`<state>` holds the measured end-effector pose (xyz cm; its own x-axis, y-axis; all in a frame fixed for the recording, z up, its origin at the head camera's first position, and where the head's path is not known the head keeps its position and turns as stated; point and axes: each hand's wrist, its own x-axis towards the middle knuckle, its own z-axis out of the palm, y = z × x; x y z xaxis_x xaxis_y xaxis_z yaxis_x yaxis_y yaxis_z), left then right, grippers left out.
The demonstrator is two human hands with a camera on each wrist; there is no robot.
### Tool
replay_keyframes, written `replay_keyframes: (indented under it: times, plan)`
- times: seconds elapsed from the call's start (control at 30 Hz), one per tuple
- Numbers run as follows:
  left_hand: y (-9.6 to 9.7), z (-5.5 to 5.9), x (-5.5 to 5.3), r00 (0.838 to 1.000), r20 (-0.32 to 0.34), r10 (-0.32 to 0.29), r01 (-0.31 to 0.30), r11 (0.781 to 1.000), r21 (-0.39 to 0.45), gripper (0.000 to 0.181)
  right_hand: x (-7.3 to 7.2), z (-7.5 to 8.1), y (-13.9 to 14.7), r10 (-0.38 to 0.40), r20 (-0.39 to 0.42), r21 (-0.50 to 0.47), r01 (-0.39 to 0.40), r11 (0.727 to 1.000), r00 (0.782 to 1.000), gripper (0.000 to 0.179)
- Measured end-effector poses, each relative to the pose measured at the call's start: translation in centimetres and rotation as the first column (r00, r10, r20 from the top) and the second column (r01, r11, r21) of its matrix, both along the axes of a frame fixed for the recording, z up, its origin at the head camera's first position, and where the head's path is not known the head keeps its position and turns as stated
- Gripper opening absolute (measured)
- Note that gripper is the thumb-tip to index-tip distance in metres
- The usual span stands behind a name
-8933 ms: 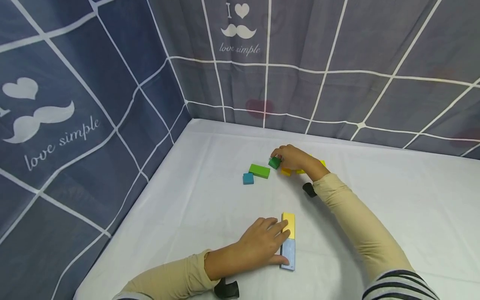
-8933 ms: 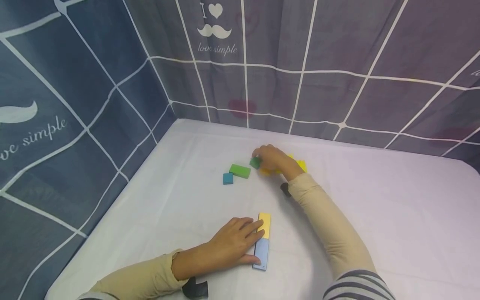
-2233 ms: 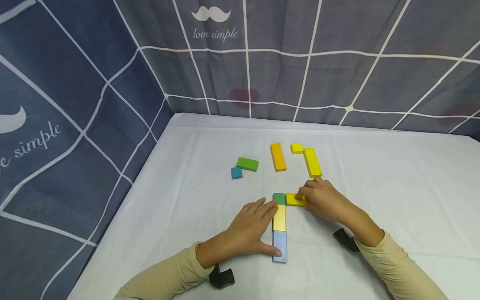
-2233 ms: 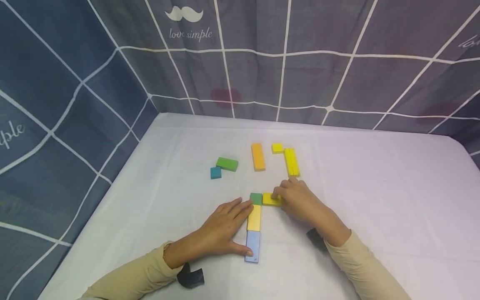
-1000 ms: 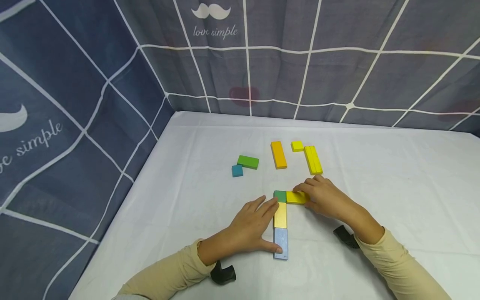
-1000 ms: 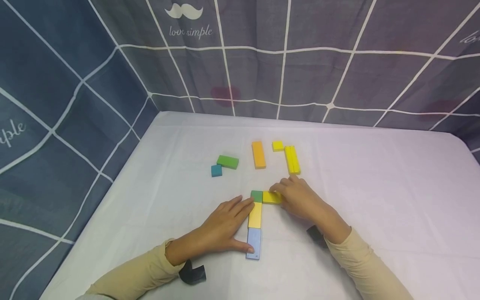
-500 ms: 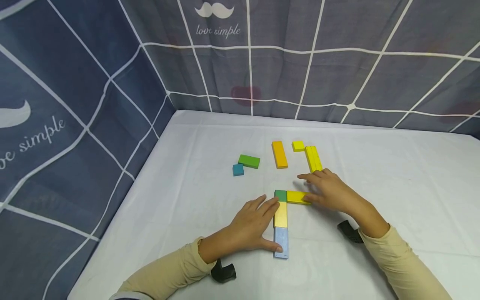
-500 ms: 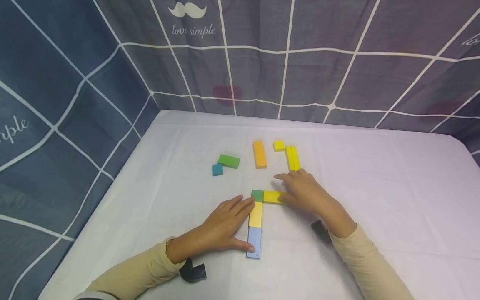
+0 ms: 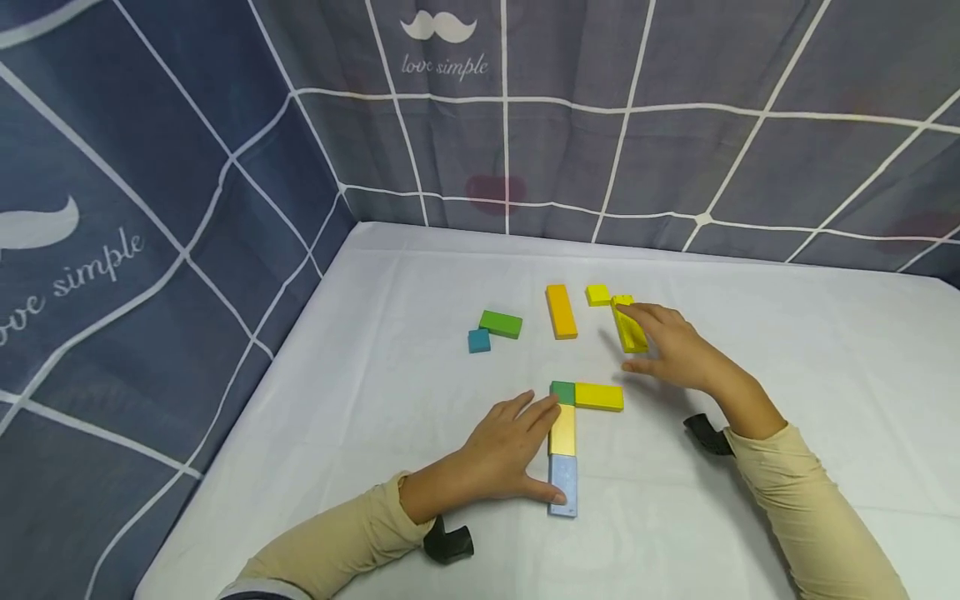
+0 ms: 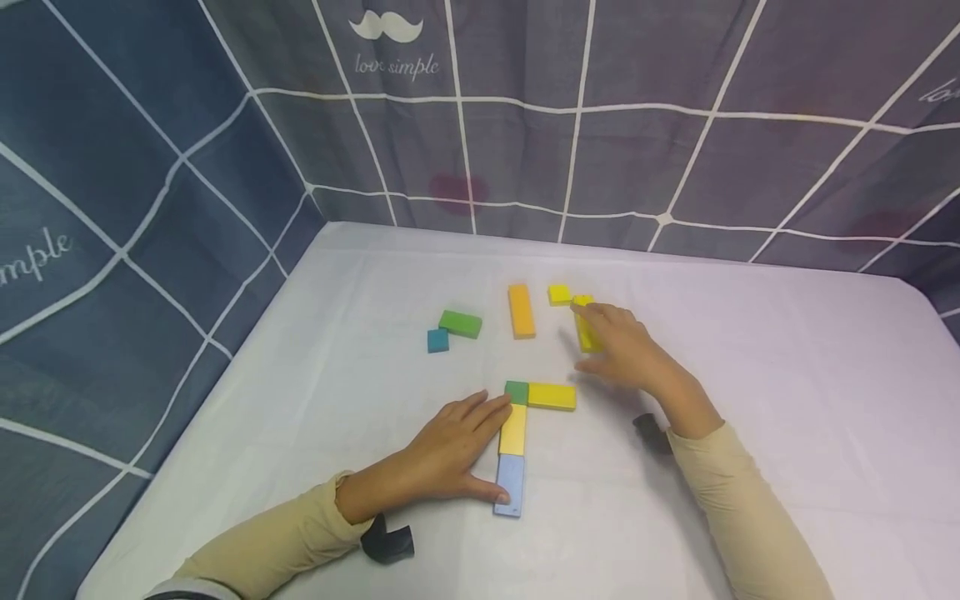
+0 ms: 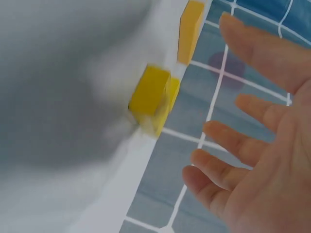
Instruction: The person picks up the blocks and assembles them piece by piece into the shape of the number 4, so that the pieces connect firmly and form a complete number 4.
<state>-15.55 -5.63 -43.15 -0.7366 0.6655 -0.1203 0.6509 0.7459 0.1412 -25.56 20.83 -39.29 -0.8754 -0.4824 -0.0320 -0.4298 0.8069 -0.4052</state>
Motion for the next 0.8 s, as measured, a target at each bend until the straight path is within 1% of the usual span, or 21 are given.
replay_keyframes:
  times: [0.1,0.23,0.33,0.4,0.47,0.6,0.8]
  plan:
    - [0.0,0.0,-0.1,1.0,-0.001,0.0,0.0,1.0,-0.001,0.104,-1.5,0.1,0.5,-0.003,0.016,0.018,0.003,1.0,1.0,0.088]
    - [0.0,0.0,-0.1,1.0,-0.003,0.001,-0.001,1.0,-0.001,0.104,-3.4,-0.2,1.2,0.017,0.041,0.039,-0.018,0.999,0.999,0.099]
    - [0.0,0.1,-0.1,1.0,0.003,0.001,-0.001,1.0,0.001,0.104,-4.6,-0.6,1.9,0.036,0.103,0.055,-0.042,0.998,0.994,0.107]
    - [0.0,0.1,-0.1,1.0,0.007,0.003,-0.003,1.0,0.003,0.104,-5.4,-0.9,2.3,0.046,0.156,0.069,-0.057,0.996,0.987,0.111]
    - [0.1,0.1,-0.1,1.0,0.009,0.003,-0.003,1.0,0.003,0.104,-6.0,-1.2,2.7,0.056,0.205,0.07,-0.072,0.995,0.977,0.112]
    - [0.1,0.0,0.0,1.0,0.006,0.003,-0.003,1.0,-0.002,0.103,-6.9,-1.7,3.0,0.087,0.263,0.058,-0.106,0.993,0.961,0.108]
    - [0.1,0.2,0.1,1.0,0.015,0.004,-0.004,1.0,-0.013,0.104,-7.5,-2.1,2.6,0.113,0.262,0.043,-0.128,0.991,0.958,0.102]
